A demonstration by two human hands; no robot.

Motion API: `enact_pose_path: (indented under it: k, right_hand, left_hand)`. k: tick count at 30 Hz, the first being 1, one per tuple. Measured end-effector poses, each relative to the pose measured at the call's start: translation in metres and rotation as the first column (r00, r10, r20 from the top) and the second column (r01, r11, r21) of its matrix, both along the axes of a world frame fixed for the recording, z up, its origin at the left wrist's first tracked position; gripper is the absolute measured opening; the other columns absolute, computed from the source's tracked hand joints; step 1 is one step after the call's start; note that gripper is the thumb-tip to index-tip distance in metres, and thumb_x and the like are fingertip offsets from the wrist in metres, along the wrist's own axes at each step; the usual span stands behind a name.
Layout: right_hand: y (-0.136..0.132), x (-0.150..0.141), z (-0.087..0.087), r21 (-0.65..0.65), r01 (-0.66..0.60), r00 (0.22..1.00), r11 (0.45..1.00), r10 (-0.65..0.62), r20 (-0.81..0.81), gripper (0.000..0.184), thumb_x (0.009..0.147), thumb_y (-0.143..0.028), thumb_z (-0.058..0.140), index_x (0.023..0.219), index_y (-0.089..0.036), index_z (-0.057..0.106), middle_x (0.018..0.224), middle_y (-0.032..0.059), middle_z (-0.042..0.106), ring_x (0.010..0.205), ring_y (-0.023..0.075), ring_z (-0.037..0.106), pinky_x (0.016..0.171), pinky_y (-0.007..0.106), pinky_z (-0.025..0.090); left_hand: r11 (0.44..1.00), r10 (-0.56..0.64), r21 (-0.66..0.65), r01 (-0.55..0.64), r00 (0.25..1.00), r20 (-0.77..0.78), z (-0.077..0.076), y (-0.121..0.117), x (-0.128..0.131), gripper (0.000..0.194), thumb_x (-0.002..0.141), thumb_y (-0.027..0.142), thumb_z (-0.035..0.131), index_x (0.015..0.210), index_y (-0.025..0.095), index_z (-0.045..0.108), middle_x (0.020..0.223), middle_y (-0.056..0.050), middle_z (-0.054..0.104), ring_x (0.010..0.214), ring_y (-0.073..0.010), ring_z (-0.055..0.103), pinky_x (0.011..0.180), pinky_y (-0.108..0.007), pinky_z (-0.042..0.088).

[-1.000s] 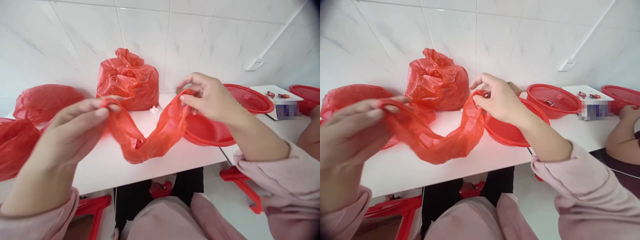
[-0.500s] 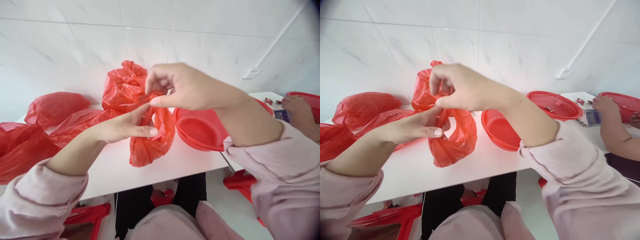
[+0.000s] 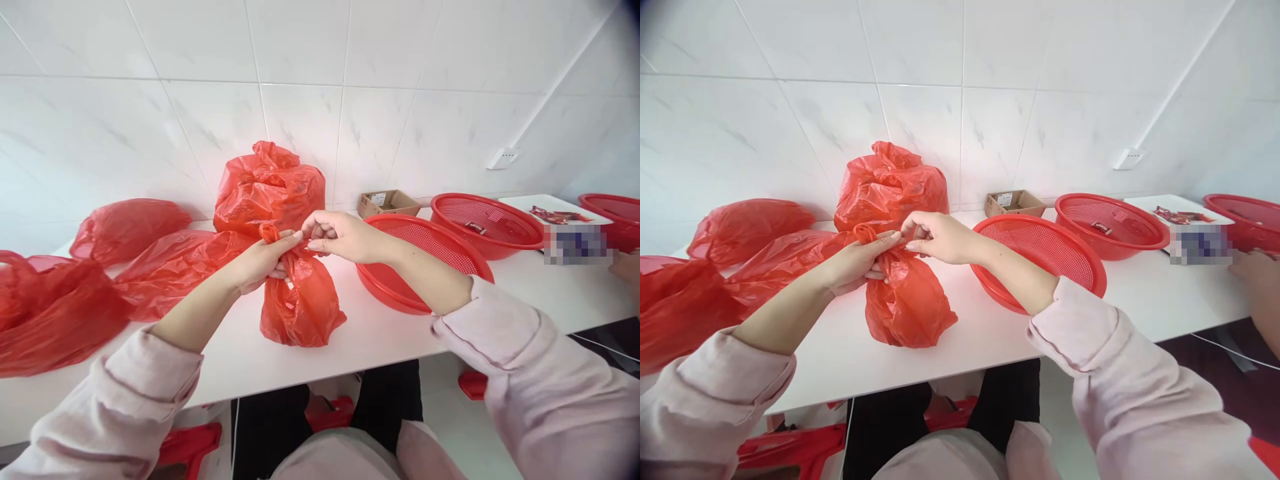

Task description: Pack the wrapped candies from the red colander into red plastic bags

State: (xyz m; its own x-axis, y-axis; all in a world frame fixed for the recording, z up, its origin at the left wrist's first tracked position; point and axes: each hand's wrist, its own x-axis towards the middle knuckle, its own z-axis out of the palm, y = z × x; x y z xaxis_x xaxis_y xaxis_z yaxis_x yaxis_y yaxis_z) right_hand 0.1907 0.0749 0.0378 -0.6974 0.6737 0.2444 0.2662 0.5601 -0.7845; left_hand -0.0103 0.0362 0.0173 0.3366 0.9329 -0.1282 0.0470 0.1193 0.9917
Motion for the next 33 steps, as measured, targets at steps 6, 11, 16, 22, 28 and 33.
enact_pose_path:
  k: [6,11,16,22,28,33]
  right_hand:
    - [-0.033,-0.001,0.004,-0.054,-0.007,0.984,0.999,-0.002,-0.178,0.014,0.086,-0.026,0.064,0.095,-0.020,0.056,0.079,-0.0022,0.060,0.071,0.0118,0.060,0.069,0.029,0.051]
    - [-0.027,-0.012,-0.017,-0.061,0.139,0.949,0.988,-0.151,-0.276,0.015,0.095,-0.031,0.052,0.102,-0.021,0.060,0.099,0.0026,0.068,0.095,0.0152,0.064,0.088,0.034,0.049]
    - [-0.009,-0.023,-0.056,-0.228,0.085,0.978,0.970,-0.125,-0.169,0.025,0.098,-0.030,0.047,0.113,-0.023,0.066,0.117,0.0054,0.068,0.113,0.0199,0.060,0.104,0.042,0.042]
    - [-0.020,-0.020,-0.060,-0.301,-0.114,0.964,0.947,0.032,-0.266,0.031,0.095,-0.028,0.051,0.124,-0.028,0.062,0.104,0.0016,0.070,0.099,0.0168,0.065,0.087,0.033,0.052]
    - [-0.046,0.004,-0.040,0.030,0.057,0.998,0.998,-0.057,0.002,0.025,0.097,-0.036,0.049,0.092,-0.021,0.069,0.085,-0.0005,0.068,0.077,0.0133,0.061,0.068,0.026,0.043]
    - [-0.042,0.050,-0.039,0.121,0.309,0.926,0.943,-0.327,0.188,0.032,0.097,-0.039,0.049,0.079,-0.022,0.068,0.083,-0.0008,0.073,0.075,0.0148,0.063,0.070,0.028,0.040]
  left_hand:
    - [0.976,-0.180,0.099,0.192,0.977,-0.112,-0.002,0.004,-0.007,0.026,0.091,0.040,0.059,0.085,0.017,0.068,0.063,-0.002,0.063,0.052,-0.0114,0.055,0.057,-0.026,0.050]
    - [0.913,-0.198,0.247,0.324,0.882,-0.428,0.006,-0.004,-0.013,0.015,0.082,0.032,0.067,0.088,0.023,0.077,0.076,-0.002,0.069,0.060,-0.0140,0.058,0.059,-0.027,0.050]
    - [0.820,0.054,0.487,0.300,0.807,-0.589,-0.002,-0.016,-0.005,0.023,0.070,0.004,0.049,0.068,0.020,0.065,0.067,0.002,0.061,0.056,-0.0114,0.051,0.053,-0.023,0.041]
    - [0.524,0.401,0.837,0.157,0.821,-0.406,-0.020,-0.019,-0.004,0.031,0.074,0.002,0.045,0.095,0.020,0.060,0.100,-0.003,0.064,0.083,-0.0158,0.062,0.068,-0.027,0.049]
    - [0.491,0.261,0.821,0.291,0.850,-0.458,-0.032,-0.028,-0.022,0.036,0.096,0.020,0.048,0.129,0.024,0.060,0.123,-0.008,0.067,0.110,-0.0202,0.064,0.092,-0.032,0.051]
    - [0.555,0.444,0.811,0.184,0.759,-0.476,-0.061,-0.040,-0.059,0.027,0.098,0.032,0.048,0.112,0.024,0.070,0.107,-0.007,0.072,0.100,-0.0224,0.066,0.087,-0.034,0.051]
